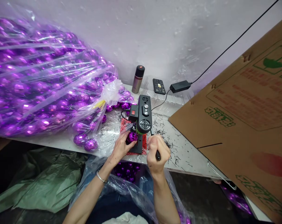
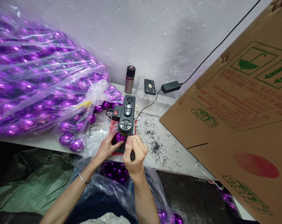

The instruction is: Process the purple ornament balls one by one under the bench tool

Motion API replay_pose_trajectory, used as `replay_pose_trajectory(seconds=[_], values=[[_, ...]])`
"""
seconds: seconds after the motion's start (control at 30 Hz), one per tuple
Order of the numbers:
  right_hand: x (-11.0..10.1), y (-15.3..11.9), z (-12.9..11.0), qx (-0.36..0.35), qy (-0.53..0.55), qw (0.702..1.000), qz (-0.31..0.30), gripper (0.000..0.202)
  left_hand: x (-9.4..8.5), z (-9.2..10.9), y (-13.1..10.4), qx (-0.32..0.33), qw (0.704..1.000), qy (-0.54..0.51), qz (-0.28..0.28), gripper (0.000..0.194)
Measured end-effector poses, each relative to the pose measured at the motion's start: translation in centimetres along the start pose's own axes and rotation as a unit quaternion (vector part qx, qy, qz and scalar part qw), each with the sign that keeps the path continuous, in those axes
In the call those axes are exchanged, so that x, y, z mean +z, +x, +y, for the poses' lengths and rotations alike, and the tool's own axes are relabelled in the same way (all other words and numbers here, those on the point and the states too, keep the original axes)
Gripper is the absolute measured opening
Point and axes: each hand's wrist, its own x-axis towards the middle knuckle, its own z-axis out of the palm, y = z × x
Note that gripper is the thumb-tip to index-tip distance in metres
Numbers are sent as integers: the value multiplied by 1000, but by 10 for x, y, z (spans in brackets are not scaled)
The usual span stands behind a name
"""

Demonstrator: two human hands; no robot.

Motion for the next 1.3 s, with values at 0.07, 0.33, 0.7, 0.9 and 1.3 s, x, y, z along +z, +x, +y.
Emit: replay_pose_trajectory(seconds=[0.07, 0.33, 0.7, 0.9, 1.3], values=[[0, -1, 0, -3, 0, 1000, 0, 34, 0, 1, 3, 41, 999, 27, -11, 50], [-2, -5, 3, -15, 7, 1000, -3, 32, -3, 2, 5, 79, 993, 69, -45, 52], [-1, -14, 8, -29, -14, 999, 2, 30, 25, -10, -6, 53, 998, 3, 25, 54], [5, -34, 26, -51, -29, 998, 15, 30, 25, -10, -7, 92, 995, 5, 51, 52], [20, -59, 53, -90, -15, 994, 60, 36, 28, -12, -9, 100, 993, 11, 67, 55]])
